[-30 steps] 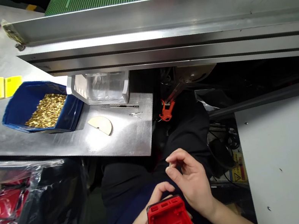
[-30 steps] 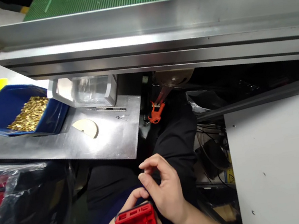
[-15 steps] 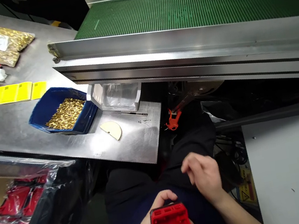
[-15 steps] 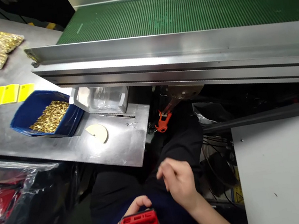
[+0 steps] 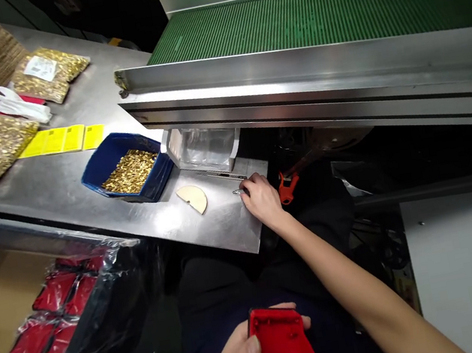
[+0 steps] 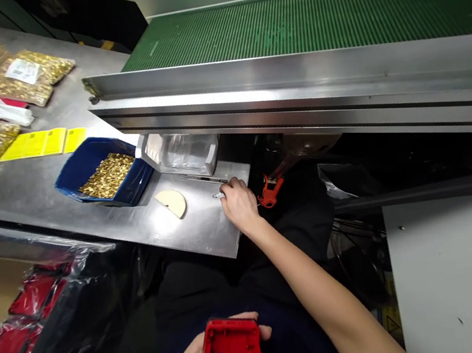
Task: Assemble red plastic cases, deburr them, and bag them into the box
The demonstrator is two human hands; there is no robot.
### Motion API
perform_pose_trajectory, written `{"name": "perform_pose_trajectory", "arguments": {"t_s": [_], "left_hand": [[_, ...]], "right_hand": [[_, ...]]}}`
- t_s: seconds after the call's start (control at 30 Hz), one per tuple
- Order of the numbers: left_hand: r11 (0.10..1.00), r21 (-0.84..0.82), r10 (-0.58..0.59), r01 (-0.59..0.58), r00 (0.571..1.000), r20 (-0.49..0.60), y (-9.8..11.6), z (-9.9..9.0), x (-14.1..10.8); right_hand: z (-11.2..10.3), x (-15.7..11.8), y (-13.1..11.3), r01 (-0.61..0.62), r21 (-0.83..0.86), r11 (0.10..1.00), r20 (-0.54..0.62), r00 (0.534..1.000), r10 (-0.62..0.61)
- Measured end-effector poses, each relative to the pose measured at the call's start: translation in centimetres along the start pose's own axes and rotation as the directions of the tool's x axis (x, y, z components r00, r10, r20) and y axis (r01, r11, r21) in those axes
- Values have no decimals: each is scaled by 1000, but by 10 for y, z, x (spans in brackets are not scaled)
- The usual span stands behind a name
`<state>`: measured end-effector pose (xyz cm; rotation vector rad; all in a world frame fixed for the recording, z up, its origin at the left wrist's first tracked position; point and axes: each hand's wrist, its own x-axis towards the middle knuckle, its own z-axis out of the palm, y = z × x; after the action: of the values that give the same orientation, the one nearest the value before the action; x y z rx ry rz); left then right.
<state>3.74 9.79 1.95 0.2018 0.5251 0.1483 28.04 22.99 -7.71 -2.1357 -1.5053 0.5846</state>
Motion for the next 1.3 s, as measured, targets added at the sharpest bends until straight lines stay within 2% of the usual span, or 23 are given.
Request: {"name": "perform_pose_trajectory", "arguments": {"t_s": [0.13, 0.23, 0.3, 0.4, 0.43, 0.5, 0.6, 0.73, 0.87, 1.03, 1.2, 1.3], "left_hand": [[999, -12, 52, -52, 998, 36, 2, -1, 3], [997, 11, 72, -73, 996, 59, 2, -4, 6], [998, 28, 63, -65, 997, 38, 2, -6, 7], [997, 68, 38, -35, 999, -39, 1, -5, 10], [995, 94, 48, -42, 997, -68, 1, -3, 11], [990, 129, 79, -64, 990, -113, 1, 0, 15], [992, 104, 80, -66, 988, -134, 0, 5, 21], [993, 117, 48, -33, 990, -129, -1, 10, 29], [986, 150, 86, -73, 993, -86, -2, 14, 33], [991, 106, 93, -81, 990, -109, -5, 14, 32], [974, 220, 78, -59, 994, -77, 2, 16, 34], [962, 271, 56, -41, 997, -47, 9, 19, 34]], "right_hand": [[-15, -20, -3, -14, 139, 990, 6, 1000, 14], [-38, -52, -6, -51, 277, 960, 52, 998, 38], [-58, -81, -11, -99, 402, 910, 89, 994, 69], [-89, -129, -23, -226, 575, 786, 182, 972, 146], [-98, -144, -29, -257, 583, 771, 216, 964, 158], [-109, -169, -39, -274, 538, 797, 270, 952, 146], [-112, -192, -49, -206, 467, 860, 282, 956, 75], [-104, -201, -54, -98, 412, 906, 208, 978, 11], [-101, -200, -57, -91, 380, 921, 166, 986, 29], [-101, -201, -56, -79, 372, 925, 165, 986, 19], [-98, -201, -55, -92, 382, 919, 184, 983, 22], [-101, -201, -56, -144, 404, 903, 246, 968, 44]]}}
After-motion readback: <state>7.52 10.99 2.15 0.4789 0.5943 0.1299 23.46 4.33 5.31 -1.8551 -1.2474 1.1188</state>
